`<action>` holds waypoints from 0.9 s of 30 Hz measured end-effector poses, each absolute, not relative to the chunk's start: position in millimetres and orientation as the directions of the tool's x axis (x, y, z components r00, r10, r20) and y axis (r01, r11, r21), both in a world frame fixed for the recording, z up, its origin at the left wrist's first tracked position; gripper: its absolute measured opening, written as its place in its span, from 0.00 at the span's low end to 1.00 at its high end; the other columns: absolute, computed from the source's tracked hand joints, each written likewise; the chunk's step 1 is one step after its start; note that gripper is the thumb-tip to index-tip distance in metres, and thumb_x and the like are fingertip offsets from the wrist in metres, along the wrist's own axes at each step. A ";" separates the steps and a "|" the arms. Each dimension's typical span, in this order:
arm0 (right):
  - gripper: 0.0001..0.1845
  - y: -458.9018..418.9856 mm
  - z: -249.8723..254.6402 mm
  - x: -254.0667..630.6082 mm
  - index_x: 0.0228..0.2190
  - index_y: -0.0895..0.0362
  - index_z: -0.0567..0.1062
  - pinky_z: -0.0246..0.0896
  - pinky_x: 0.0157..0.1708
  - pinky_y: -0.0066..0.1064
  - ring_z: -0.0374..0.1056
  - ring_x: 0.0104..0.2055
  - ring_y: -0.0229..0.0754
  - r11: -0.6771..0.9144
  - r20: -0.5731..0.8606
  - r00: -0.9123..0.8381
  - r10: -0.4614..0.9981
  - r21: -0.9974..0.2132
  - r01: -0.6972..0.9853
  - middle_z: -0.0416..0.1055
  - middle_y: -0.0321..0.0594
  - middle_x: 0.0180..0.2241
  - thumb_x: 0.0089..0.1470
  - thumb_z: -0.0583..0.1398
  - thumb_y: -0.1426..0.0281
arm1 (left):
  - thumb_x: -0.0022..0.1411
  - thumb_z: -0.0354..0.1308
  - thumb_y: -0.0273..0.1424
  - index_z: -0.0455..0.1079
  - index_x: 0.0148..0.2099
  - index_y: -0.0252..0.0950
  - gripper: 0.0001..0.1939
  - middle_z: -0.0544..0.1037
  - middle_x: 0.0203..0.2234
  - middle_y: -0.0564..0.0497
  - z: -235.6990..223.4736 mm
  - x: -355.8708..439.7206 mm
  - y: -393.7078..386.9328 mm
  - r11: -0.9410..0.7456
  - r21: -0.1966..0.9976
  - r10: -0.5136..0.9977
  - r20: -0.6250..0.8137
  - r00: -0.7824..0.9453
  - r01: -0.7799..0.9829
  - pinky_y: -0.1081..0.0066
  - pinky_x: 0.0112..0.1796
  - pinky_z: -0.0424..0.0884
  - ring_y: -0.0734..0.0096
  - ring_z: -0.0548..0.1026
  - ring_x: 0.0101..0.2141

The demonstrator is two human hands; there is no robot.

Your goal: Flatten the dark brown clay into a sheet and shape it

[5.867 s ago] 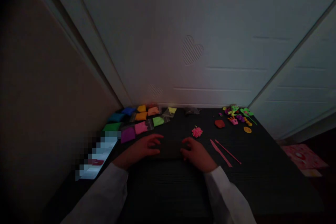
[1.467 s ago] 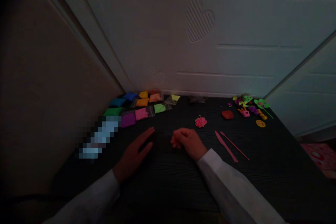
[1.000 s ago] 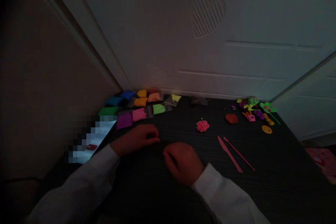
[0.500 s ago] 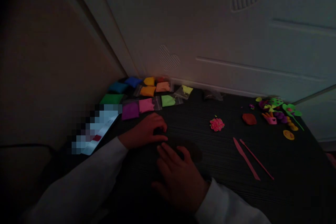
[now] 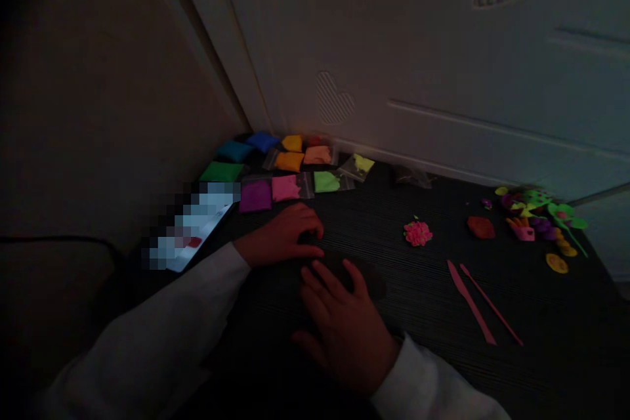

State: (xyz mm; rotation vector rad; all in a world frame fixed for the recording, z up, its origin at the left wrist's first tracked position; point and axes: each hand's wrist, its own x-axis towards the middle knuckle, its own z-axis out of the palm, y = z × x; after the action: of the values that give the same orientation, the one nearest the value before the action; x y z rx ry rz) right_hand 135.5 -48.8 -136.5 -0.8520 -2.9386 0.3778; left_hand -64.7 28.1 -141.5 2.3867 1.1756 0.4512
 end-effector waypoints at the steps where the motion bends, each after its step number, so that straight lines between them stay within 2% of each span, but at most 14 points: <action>1: 0.24 -48.6 -136.7 135.4 0.53 0.54 0.57 0.18 0.57 0.48 0.40 0.62 0.42 0.820 0.000 -0.846 0.533 -0.248 0.516 0.50 0.35 0.59 0.57 0.46 0.58 | 0.53 0.54 0.45 0.67 0.35 0.36 0.17 0.68 0.31 0.52 -141.1 -64.6 27.9 -0.542 0.519 0.805 0.095 0.585 0.661 0.70 0.39 0.57 0.70 0.63 0.37; 7: 0.26 -46.3 -137.8 131.2 0.53 0.55 0.57 0.21 0.57 0.49 0.43 0.61 0.44 0.815 0.007 -0.840 0.542 -0.248 0.524 0.51 0.37 0.59 0.56 0.47 0.56 | 0.53 0.54 0.45 0.67 0.35 0.36 0.16 0.69 0.32 0.51 -139.3 -64.3 28.1 -0.548 0.516 0.798 0.088 0.596 0.658 0.70 0.39 0.57 0.69 0.63 0.37; 14: 0.28 -46.5 -136.6 130.2 0.55 0.55 0.55 0.12 0.57 0.47 0.40 0.62 0.44 0.819 -0.015 -0.849 0.529 -0.251 0.515 0.50 0.36 0.59 0.56 0.46 0.56 | 0.53 0.54 0.45 0.66 0.35 0.36 0.17 0.69 0.32 0.51 -141.5 -64.1 29.2 -0.552 0.511 0.796 0.086 0.599 0.659 0.70 0.39 0.57 0.69 0.63 0.37; 20: 0.28 -47.9 -134.5 131.6 0.55 0.54 0.53 0.14 0.57 0.49 0.40 0.62 0.44 0.827 -0.021 -0.859 0.512 -0.257 0.500 0.49 0.36 0.59 0.56 0.45 0.56 | 0.52 0.55 0.45 0.67 0.36 0.36 0.17 0.69 0.32 0.52 -140.8 -63.8 29.0 -0.550 0.508 0.797 0.085 0.598 0.662 0.71 0.38 0.57 0.70 0.63 0.36; 27: 0.28 -47.6 -133.5 126.5 0.55 0.54 0.54 0.16 0.56 0.51 0.36 0.62 0.46 0.820 -0.020 -0.847 0.531 -0.240 0.519 0.47 0.35 0.60 0.56 0.44 0.55 | 0.53 0.54 0.45 0.67 0.36 0.36 0.17 0.69 0.32 0.51 -141.6 -64.0 29.2 -0.561 0.501 0.794 0.100 0.600 0.659 0.71 0.39 0.57 0.69 0.63 0.37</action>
State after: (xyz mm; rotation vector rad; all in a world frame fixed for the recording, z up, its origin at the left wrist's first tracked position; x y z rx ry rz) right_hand 126.5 -47.6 -133.5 -0.8515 -2.9515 0.3674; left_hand -64.0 29.2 -141.6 2.4139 1.1607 0.4426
